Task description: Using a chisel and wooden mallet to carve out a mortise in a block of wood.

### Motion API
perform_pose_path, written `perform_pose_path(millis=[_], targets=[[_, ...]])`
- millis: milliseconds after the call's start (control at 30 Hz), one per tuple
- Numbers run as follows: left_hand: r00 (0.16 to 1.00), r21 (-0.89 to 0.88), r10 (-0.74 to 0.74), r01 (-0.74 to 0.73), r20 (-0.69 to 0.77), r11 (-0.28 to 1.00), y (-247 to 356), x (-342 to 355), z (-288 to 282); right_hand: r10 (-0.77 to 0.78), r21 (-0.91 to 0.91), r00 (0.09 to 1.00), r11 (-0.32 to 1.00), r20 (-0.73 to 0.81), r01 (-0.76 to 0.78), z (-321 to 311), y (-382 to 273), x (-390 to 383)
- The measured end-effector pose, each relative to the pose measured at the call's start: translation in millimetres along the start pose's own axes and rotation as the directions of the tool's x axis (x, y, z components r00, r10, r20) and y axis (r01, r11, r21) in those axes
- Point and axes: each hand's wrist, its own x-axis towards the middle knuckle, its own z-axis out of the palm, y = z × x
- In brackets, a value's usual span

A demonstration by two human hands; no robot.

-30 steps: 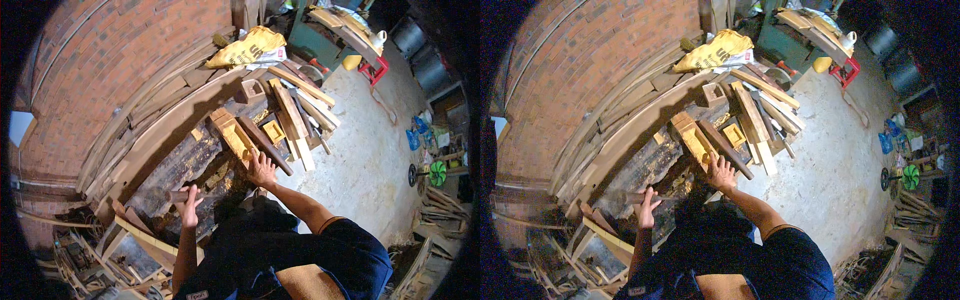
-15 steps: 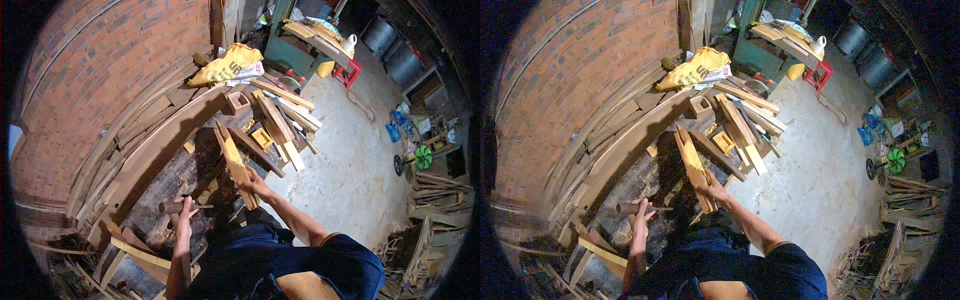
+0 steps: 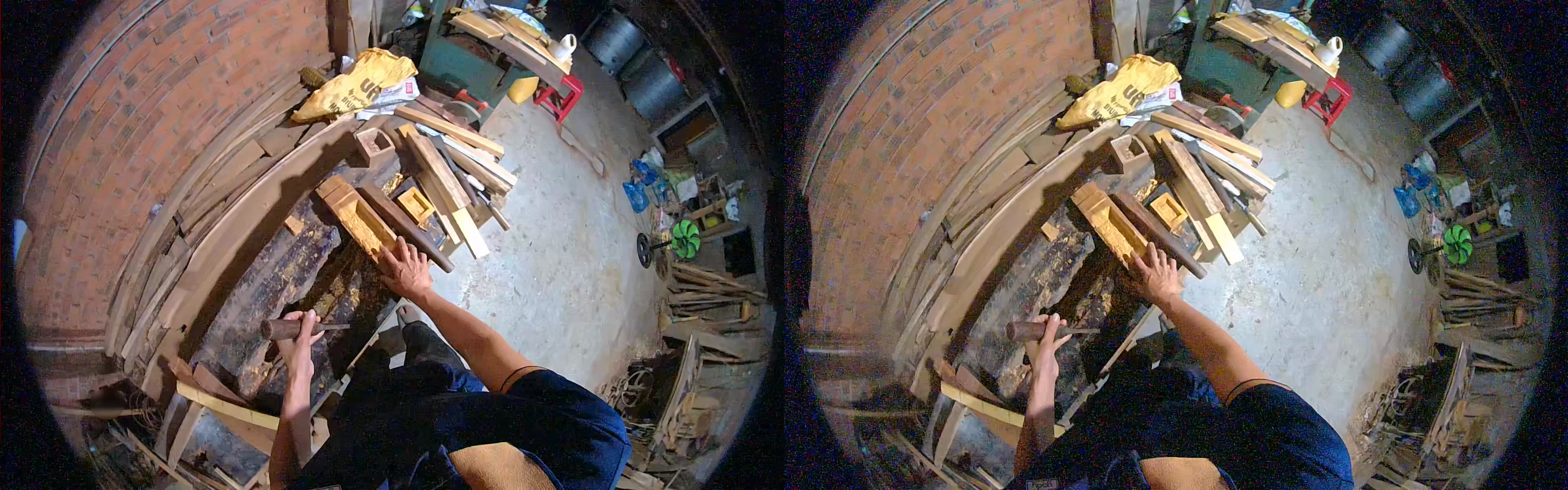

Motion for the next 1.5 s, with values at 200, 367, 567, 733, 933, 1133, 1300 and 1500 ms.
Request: perform_pose_path(millis=[200, 367, 567, 733, 933, 1133, 1300, 1500], targets=[[0.994, 0.069, 0.112, -0.111, -0.003, 0.991, 1, -22, 17, -0.088, 0.015, 0.996, 0.996, -0.024, 0.088, 7, 20, 6], [0.98, 0.089, 0.107, -0.093, -0.17, 0.992, -18, -29, 46, -0.161, 0.077, 0.974, 0.982, -0.157, 0.174, 0, 31, 11], [0.962, 0.13, 0.188, -0.164, -0.199, 0.978, -28, -21, 101, -0.094, 0.157, 0.982, 0.98, -0.166, 0.12, 1, 32, 13], [0.959, 0.24, 0.24, -0.2, -0.15, 0.95, -23, -18, 135, 0.004, 0.241, 0.984, 0.97, -0.176, 0.039, 6, 23, 8], [0.945, 0.068, 0.207, -0.196, -0.252, 0.978, -26, -23, 161, -0.02, 0.25, 0.976, 0.965, -0.217, 0.075, -2, 28, 8], [0.908, 0.191, 0.268, -0.215, -0.323, 0.958, -52, -30, 136, -0.382, 0.229, 0.884, 0.866, -0.268, 0.444, -6, 46, 48], [0.877, -0.099, 0.258, -0.322, -0.406, 0.941, -76, -60, 110, -0.389, 0.176, 0.894, 0.886, -0.222, 0.429, 3, 36, 54], [0.796, 0.032, 0.191, -0.211, -0.575, 0.977, -73, -74, 133, -0.406, 0.144, 0.884, 0.885, -0.232, 0.444, 8, 41, 55]])
